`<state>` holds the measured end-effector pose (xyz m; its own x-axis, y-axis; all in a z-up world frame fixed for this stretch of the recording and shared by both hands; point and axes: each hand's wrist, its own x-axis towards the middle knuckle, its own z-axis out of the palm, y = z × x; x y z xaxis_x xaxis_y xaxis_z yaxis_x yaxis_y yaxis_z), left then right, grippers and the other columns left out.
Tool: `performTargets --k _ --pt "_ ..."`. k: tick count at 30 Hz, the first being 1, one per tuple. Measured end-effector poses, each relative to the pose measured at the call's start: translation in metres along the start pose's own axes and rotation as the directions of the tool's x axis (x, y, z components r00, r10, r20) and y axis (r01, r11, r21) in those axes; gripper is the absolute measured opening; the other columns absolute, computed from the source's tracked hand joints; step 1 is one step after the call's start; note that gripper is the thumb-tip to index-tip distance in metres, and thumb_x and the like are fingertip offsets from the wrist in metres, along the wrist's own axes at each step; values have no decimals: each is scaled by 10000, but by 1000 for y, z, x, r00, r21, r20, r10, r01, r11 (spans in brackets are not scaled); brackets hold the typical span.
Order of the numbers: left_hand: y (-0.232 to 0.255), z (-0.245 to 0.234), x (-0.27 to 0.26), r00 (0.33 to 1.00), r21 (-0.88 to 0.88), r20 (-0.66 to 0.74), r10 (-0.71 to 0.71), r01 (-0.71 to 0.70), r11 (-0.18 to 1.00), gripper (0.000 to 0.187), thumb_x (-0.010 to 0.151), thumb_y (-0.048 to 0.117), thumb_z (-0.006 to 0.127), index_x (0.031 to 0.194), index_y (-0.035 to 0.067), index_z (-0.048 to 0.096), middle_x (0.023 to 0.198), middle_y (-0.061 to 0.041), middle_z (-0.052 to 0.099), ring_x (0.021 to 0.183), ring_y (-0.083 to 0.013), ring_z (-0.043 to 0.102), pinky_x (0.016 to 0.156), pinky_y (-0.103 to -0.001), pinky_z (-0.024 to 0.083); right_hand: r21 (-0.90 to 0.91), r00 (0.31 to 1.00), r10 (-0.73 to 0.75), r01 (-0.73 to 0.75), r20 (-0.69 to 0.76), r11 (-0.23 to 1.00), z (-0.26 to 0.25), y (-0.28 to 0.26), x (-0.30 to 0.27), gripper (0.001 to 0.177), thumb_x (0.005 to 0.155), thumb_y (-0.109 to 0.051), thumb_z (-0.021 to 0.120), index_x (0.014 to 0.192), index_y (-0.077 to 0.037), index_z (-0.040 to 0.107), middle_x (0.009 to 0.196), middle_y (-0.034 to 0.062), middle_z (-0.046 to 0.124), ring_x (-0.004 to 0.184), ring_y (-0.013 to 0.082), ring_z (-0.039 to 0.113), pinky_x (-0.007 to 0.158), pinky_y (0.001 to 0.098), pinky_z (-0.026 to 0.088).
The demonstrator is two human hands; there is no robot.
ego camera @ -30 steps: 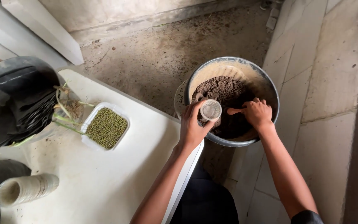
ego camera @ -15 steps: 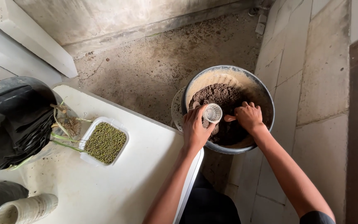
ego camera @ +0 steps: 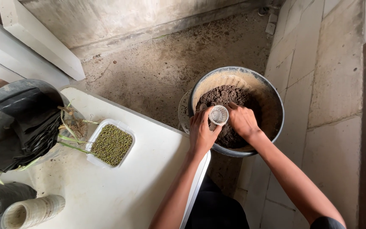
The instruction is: A person fills a small plastic cup with soil from a bucket and plants a seed using a small stick.
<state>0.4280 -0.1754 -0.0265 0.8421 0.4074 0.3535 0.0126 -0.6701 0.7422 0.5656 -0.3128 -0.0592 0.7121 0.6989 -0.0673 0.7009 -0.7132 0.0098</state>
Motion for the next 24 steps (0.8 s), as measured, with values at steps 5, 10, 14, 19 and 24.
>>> performTargets --k 5,10,14,19,24 --pt "4 -6 2 1000 -5 4 2 -2 1000 605 796 258 819 1331 79 601 1242 -119 698 1147 -281 667 976 -423 460 -7 970 -133 134 -204 991 -28 -14 2 110 946 -200 641 993 -202 741 1083 -13 698 821 249 770 713 402 647" --pt "-9 8 -1 1000 -13 -19 20 -21 1000 631 769 242 835 1332 85 600 1245 -113 691 1161 -282 664 972 -428 471 -103 879 -330 315 -344 944 -14 -4 12 35 915 -136 730 904 -168 735 942 -19 725 809 180 775 768 319 628" --pt "-9 4 -1 999 -61 -42 6 -9 998 615 786 247 824 1336 99 594 1243 -102 686 1151 -276 670 971 -423 473 -293 887 -427 366 -177 883 -28 18 13 210 927 -103 612 775 -232 677 765 -31 700 638 110 687 603 249 534" --pt "-6 -2 4 997 -113 -79 -22 13 994 611 792 234 833 1330 69 595 1232 -124 691 1116 -288 688 964 -423 482 -204 969 -243 246 43 947 -94 22 5 299 843 -166 532 691 -163 790 606 77 733 540 218 727 512 345 570" --pt "-21 10 -1 990 -160 -141 -1 -22 987 647 764 184 841 1341 55 579 1261 -126 663 1117 -302 686 949 -440 506 -192 914 -307 262 -264 946 -76 -15 13 271 981 -221 576 1129 -332 773 1079 -80 678 758 150 764 644 359 650"
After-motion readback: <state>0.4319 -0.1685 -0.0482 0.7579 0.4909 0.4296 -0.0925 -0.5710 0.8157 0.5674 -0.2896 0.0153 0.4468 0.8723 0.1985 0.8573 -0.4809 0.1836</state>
